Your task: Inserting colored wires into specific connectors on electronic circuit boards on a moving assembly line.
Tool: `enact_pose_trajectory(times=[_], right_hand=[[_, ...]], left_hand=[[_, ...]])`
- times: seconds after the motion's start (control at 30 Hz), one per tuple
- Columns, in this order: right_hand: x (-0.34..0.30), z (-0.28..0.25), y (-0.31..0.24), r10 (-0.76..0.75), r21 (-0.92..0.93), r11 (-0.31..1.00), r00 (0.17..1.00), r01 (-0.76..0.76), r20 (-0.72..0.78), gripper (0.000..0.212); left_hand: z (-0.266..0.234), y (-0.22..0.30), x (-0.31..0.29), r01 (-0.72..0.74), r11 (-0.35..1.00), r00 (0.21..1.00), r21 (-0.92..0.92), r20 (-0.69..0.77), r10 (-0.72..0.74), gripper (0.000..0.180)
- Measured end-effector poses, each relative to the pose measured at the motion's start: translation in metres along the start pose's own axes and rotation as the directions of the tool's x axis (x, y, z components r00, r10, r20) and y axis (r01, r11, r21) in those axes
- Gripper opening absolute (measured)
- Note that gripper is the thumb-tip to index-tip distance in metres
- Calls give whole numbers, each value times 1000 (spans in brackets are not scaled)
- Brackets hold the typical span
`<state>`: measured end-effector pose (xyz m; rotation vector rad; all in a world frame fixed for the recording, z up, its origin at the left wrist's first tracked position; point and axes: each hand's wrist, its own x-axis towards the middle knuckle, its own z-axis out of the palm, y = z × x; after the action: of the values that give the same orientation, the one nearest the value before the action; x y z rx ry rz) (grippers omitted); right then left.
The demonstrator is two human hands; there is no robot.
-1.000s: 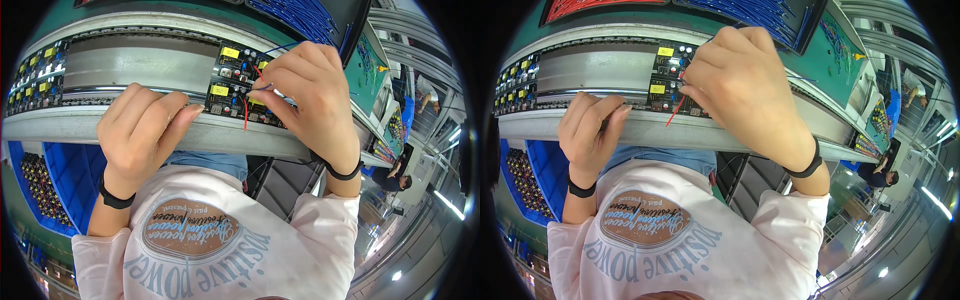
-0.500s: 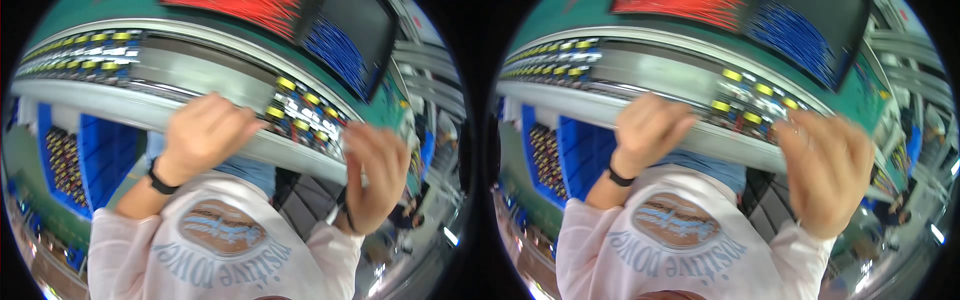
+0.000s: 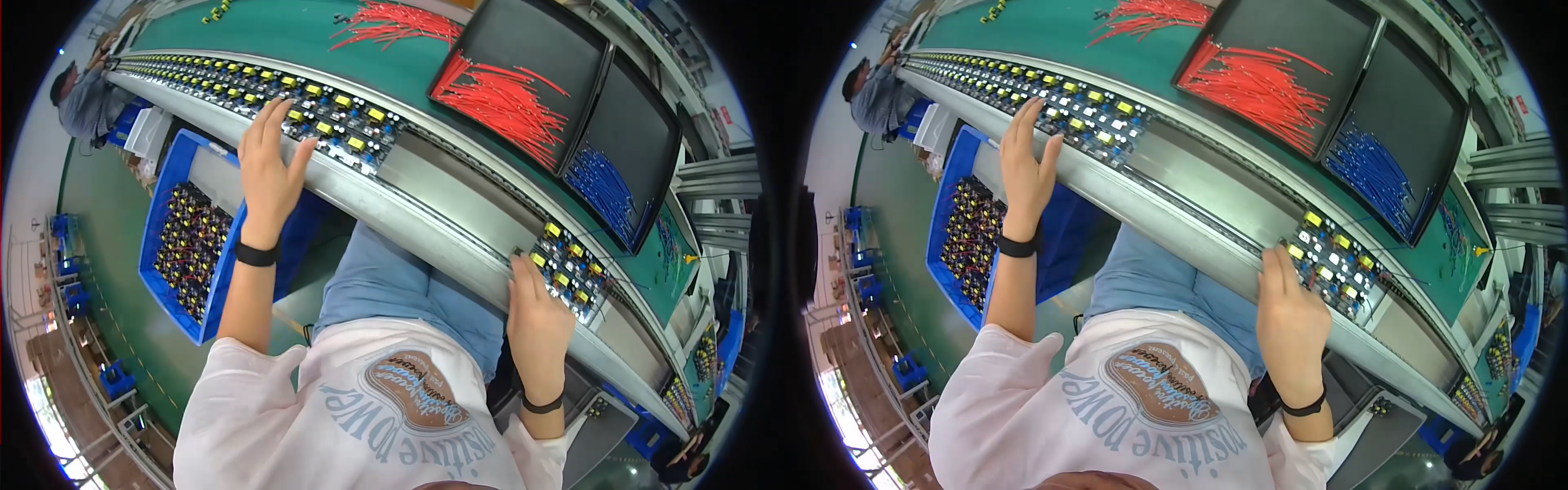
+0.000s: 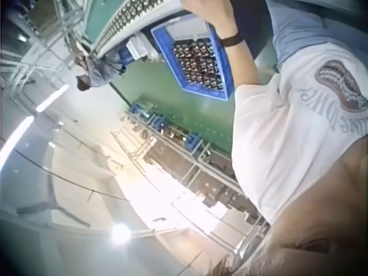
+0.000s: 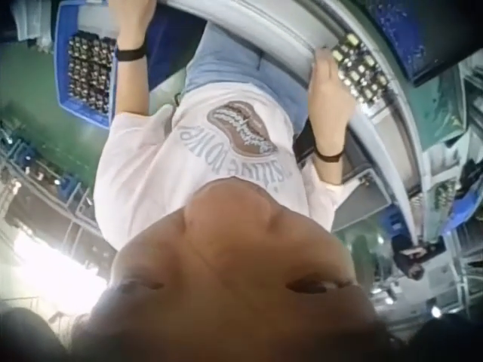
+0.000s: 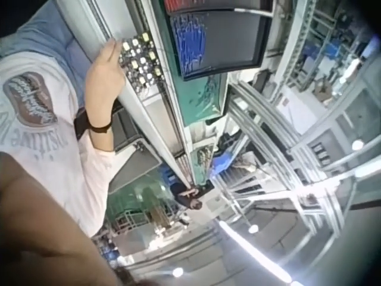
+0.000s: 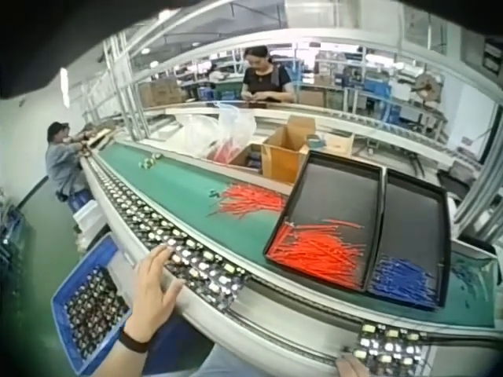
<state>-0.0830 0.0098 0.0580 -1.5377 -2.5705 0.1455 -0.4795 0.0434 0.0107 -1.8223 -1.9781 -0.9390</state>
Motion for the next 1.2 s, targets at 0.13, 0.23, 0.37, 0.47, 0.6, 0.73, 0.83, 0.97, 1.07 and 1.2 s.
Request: enact_pose_trajectory(times=[0.13,0.23,0.37,0.47,0.6,0.73,0.83,0.97,1.07,1.2], right_hand=[[-19,-7,24,91,30,996,995,-90,-30,30],[-43,-12,51,163,25,987,985,-162,-63,26],[-79,-12,90,335,19,942,933,-336,-130,20],[-111,-17,117,415,-26,900,875,-435,-249,17],[-131,-15,159,555,-48,810,791,-584,-259,18],[-139,-24,183,610,-125,737,733,-665,-302,16],[-118,-35,186,659,-201,670,697,-715,-282,15],[-23,-60,137,352,142,936,858,-322,-373,8],[45,-60,134,56,79,996,924,-28,-379,7],[105,-51,150,-89,-70,995,965,74,-248,11]], left_hand=[[5,-36,7,10,997,998,74,62,-15,60],[3,-43,8,11,997,993,73,120,-20,60],[4,-44,9,50,998,979,26,194,-54,60],[16,-43,10,125,991,966,-58,235,-108,58],[-8,-41,-2,122,990,971,-71,217,-104,55],[-3,-9,-4,45,994,972,-97,233,-21,55],[-4,15,-11,-31,990,968,-138,242,65,56],[-2,54,-23,-116,975,949,-188,270,165,57],[-3,79,-22,-159,963,928,-217,300,221,58],[-4,96,-18,-208,953,900,-219,339,275,57]])
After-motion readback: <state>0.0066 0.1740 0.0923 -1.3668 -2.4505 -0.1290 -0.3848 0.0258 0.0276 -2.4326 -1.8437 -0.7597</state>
